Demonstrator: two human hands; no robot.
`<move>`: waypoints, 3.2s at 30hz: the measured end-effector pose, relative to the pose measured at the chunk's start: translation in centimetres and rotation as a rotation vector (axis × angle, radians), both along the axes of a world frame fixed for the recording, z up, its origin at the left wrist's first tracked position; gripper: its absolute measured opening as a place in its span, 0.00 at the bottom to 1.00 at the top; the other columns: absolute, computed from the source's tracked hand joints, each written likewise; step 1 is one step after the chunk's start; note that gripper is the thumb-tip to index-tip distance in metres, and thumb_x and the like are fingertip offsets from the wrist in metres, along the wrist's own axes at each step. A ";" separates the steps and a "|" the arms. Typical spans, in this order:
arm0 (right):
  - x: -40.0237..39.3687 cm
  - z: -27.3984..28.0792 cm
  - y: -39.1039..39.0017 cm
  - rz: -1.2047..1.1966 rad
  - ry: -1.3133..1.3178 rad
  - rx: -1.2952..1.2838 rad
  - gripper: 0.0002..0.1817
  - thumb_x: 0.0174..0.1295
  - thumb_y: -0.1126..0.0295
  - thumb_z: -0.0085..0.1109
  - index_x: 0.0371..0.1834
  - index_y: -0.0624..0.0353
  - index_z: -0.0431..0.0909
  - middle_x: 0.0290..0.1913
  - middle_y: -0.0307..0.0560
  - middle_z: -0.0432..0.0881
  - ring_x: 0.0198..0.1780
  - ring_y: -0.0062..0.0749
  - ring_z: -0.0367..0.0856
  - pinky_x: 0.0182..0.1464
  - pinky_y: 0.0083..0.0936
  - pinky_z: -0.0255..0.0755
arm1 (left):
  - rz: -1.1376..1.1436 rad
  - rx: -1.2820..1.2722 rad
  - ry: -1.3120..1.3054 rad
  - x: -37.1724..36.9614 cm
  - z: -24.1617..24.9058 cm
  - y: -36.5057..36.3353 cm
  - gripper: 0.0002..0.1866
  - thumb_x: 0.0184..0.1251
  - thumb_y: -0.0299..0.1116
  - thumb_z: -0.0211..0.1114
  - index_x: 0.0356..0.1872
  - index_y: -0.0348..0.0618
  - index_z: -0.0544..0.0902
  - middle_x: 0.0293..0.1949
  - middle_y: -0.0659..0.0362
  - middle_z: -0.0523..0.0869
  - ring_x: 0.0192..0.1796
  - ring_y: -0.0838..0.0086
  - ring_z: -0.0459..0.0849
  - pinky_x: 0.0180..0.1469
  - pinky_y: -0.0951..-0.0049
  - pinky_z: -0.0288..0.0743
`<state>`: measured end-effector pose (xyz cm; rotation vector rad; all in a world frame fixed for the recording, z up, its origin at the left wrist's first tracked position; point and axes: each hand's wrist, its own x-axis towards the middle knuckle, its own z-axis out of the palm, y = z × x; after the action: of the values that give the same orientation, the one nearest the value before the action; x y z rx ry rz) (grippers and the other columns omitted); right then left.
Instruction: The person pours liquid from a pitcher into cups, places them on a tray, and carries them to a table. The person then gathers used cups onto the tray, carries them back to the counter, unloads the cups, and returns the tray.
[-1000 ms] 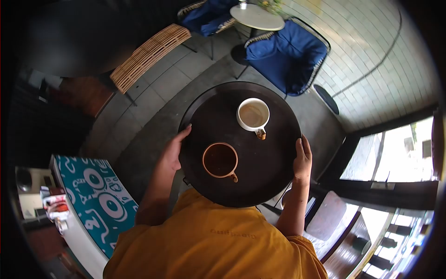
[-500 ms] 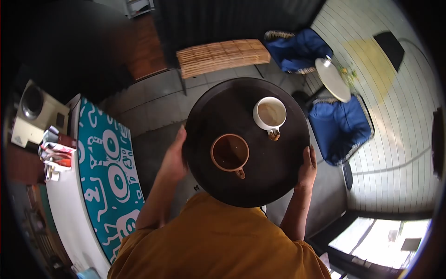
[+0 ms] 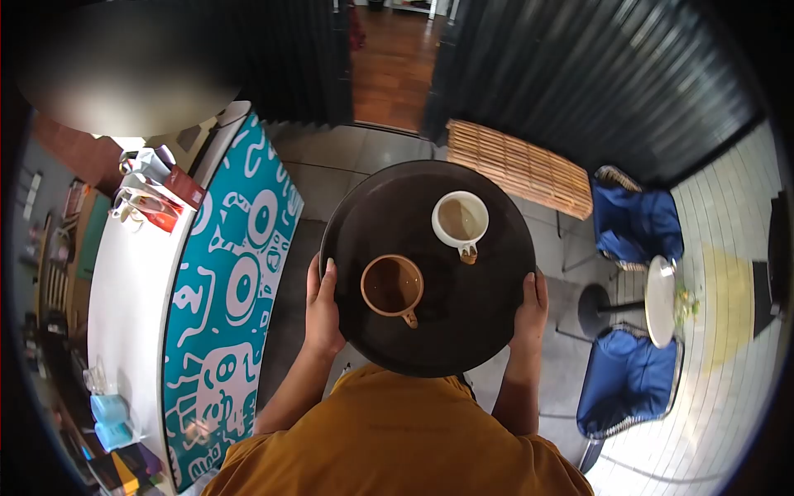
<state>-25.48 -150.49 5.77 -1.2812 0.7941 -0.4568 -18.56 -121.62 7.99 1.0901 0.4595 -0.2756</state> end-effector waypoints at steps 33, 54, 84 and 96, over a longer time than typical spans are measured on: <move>69.2 -1.9 1.8 0.631 -0.107 0.034 0.12 0.64 0.64 0.59 0.46 0.58 0.73 0.44 0.40 0.75 0.48 0.26 0.73 0.57 0.25 0.65 | 0.544 0.176 -0.155 52.9 -3.4 4.4 0.33 0.69 0.23 0.64 0.74 0.43 0.64 0.62 0.54 0.80 0.61 0.69 0.80 0.64 0.70 0.73; 112.7 -4.4 24.2 1.266 -0.298 0.044 0.21 0.67 0.69 0.61 0.60 0.67 0.75 0.52 0.43 0.81 0.54 0.25 0.76 0.59 0.22 0.67 | 1.088 0.146 -0.200 82.0 -6.8 16.8 0.28 0.69 0.20 0.61 0.71 0.44 0.70 0.58 0.58 0.83 0.57 0.72 0.83 0.60 0.72 0.77; 139.9 -5.0 69.5 1.892 -0.247 0.192 0.19 0.67 0.68 0.61 0.57 0.66 0.78 0.50 0.42 0.83 0.51 0.23 0.77 0.58 0.23 0.69 | 1.626 0.084 -0.152 101.6 -7.6 44.5 0.33 0.67 0.21 0.58 0.74 0.47 0.63 0.54 0.51 0.82 0.52 0.65 0.85 0.53 0.65 0.83; 146.6 -4.7 83.1 1.890 -0.266 0.098 0.18 0.68 0.69 0.61 0.58 0.65 0.78 0.52 0.41 0.83 0.53 0.24 0.77 0.61 0.23 0.68 | 1.590 0.040 -0.171 107.5 -7.8 58.0 0.29 0.66 0.22 0.61 0.69 0.50 0.70 0.52 0.56 0.83 0.51 0.68 0.84 0.51 0.67 0.82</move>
<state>121.10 -67.43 1.03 -1.2976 -0.7557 0.9143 88.94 -63.64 0.19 0.5129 1.0245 1.2124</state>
